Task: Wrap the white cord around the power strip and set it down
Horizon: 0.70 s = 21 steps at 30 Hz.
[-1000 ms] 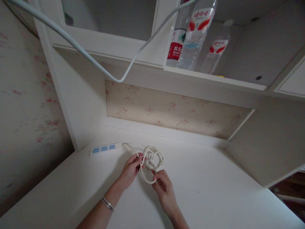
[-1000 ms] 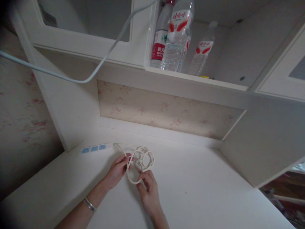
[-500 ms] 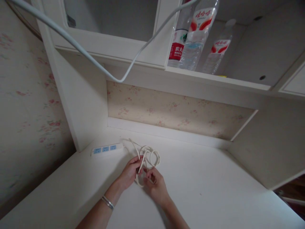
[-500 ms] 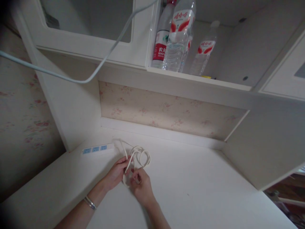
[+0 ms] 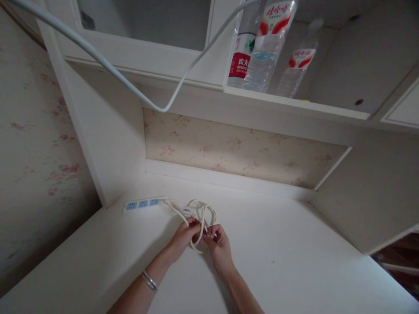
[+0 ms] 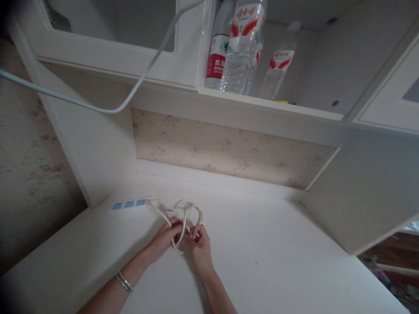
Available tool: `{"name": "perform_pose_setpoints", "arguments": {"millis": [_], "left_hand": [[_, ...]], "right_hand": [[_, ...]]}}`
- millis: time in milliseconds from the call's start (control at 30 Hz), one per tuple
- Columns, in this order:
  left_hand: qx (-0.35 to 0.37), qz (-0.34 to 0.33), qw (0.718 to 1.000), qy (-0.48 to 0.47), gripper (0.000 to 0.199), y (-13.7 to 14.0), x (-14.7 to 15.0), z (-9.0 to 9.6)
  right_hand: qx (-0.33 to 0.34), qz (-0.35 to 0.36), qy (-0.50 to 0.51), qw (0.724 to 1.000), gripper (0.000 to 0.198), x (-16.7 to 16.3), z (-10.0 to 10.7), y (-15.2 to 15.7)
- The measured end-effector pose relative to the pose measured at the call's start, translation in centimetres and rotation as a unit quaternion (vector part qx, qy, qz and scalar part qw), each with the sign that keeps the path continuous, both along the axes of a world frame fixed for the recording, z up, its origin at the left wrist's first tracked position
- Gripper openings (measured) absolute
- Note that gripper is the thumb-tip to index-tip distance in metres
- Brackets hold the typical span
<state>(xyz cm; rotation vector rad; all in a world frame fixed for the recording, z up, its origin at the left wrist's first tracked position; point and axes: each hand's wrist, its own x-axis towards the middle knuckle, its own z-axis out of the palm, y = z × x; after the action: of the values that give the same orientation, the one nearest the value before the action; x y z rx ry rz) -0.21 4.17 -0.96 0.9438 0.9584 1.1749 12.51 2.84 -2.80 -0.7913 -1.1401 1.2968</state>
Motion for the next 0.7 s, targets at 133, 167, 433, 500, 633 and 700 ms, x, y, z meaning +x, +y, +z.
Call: {"name": "perform_pose_setpoints", "arguments": {"millis": [133,167,433,500,633,700], "left_hand": [[0.011,0.006,1.000,0.029,0.030,-0.2,0.1,0.1],[0.014,0.009,0.999,0.034,0.032,-0.2,0.1,0.1],[0.053,0.026,0.995,0.076,0.006,0.4,0.8,-2.2],[0.057,0.034,0.995,0.072,0.003,0.6,0.9,-2.8],[0.057,0.029,0.996,0.064,0.005,1.0,0.9,-3.3],[0.059,0.027,0.996,0.061,0.012,0.9,0.9,-3.2]], "right_hand": [[-0.004,0.004,-0.029,1.000,0.022,0.4,0.3,-0.1],[0.004,-0.008,-0.041,0.999,0.019,0.6,0.4,-0.1],[0.126,-0.077,-0.348,0.926,0.039,0.2,4.1,0.8],[0.160,-0.089,-0.432,0.883,0.034,-0.2,5.0,1.2],[0.209,-0.091,-0.495,0.839,0.008,-0.2,5.9,1.7],[0.209,-0.065,-0.483,0.848,0.016,0.1,6.0,2.1]]}}
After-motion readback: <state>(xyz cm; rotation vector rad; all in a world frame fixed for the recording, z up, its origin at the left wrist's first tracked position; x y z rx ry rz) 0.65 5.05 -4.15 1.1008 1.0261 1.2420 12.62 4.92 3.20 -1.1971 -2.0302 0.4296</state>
